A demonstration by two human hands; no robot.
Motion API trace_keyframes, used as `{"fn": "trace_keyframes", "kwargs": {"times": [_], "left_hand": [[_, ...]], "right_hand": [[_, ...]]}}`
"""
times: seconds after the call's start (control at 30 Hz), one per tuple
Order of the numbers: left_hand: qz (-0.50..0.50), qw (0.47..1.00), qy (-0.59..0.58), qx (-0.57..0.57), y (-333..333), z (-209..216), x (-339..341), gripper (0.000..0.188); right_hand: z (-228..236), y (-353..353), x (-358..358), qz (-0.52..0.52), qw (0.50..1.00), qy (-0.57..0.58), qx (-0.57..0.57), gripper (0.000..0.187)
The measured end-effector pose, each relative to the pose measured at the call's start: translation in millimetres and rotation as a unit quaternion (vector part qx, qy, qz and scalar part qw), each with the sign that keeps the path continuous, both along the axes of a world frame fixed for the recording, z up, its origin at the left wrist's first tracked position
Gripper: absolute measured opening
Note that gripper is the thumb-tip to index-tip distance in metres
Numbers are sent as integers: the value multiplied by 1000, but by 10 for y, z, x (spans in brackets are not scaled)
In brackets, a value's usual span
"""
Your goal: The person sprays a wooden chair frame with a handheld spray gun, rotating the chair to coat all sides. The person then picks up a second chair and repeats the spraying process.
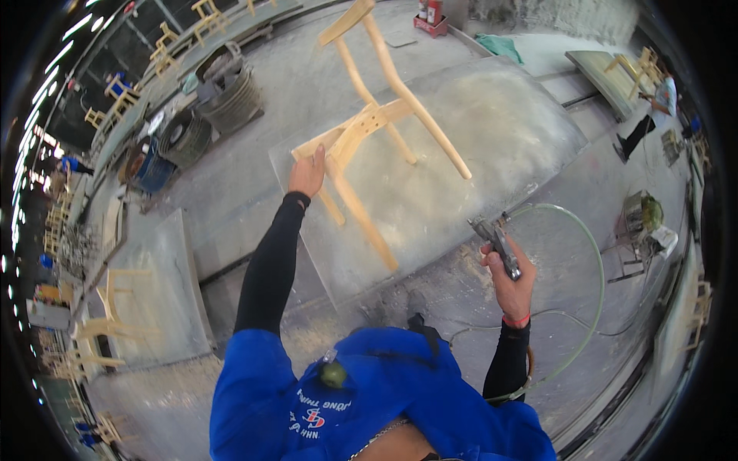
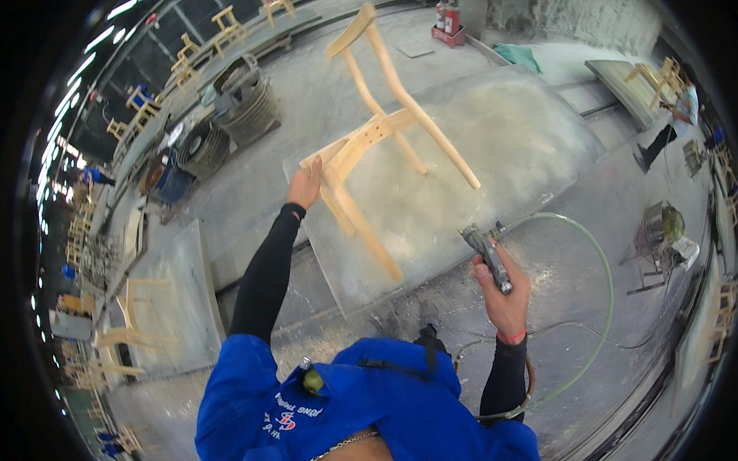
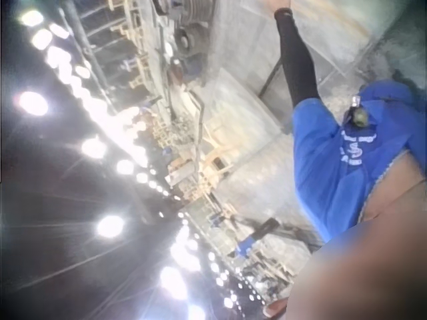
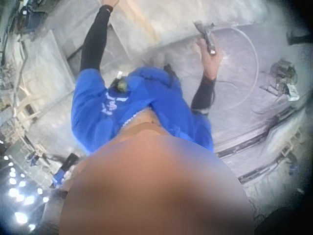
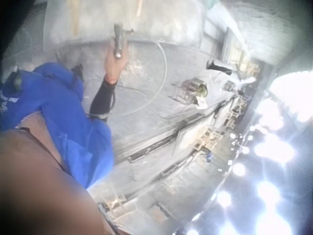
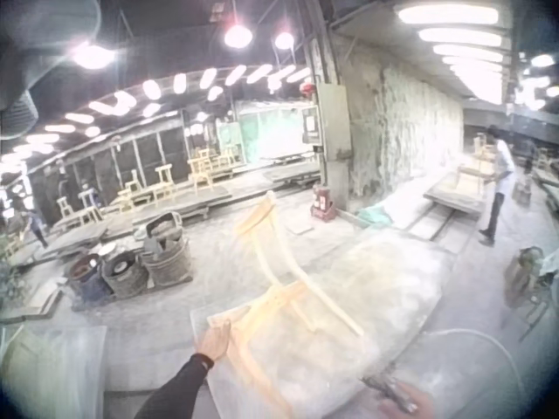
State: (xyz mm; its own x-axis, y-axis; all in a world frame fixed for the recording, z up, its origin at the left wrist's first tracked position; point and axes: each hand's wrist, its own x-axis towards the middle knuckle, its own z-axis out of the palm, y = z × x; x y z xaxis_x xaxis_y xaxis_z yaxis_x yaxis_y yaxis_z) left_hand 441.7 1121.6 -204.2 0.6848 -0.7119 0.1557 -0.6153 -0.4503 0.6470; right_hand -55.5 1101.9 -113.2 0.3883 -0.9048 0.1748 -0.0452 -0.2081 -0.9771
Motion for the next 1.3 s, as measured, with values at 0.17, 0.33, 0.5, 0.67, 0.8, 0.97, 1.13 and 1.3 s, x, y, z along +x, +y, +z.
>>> {"fn": "trace_keyframes", "kwargs": {"times": [0.17,0.33,0.5,0.67,0.8,0.97,1.13,1.3], "left_hand": [[-25,999,43,12,-76,-2,168,86],[-45,998,31,39,-154,18,274,93],[-79,996,3,36,-231,5,329,100],[-97,994,44,34,-302,50,336,104],[-108,994,18,19,-345,71,297,110],[-141,989,-9,34,-378,126,266,114],[-135,991,-4,21,-396,154,219,111],[-108,994,2,-34,-412,-15,232,98]], "right_hand": [[27,447,-219,37,996,72,-30,50],[30,993,-133,142,941,209,-226,60],[-11,1433,86,217,905,242,-275,65],[-76,1678,174,216,885,295,-288,62],[-84,1707,253,205,879,334,-271,62],[69,1651,487,138,910,231,-315,64],[291,1564,529,104,918,205,-322,63],[136,1475,414,84,917,237,-308,60]]}}
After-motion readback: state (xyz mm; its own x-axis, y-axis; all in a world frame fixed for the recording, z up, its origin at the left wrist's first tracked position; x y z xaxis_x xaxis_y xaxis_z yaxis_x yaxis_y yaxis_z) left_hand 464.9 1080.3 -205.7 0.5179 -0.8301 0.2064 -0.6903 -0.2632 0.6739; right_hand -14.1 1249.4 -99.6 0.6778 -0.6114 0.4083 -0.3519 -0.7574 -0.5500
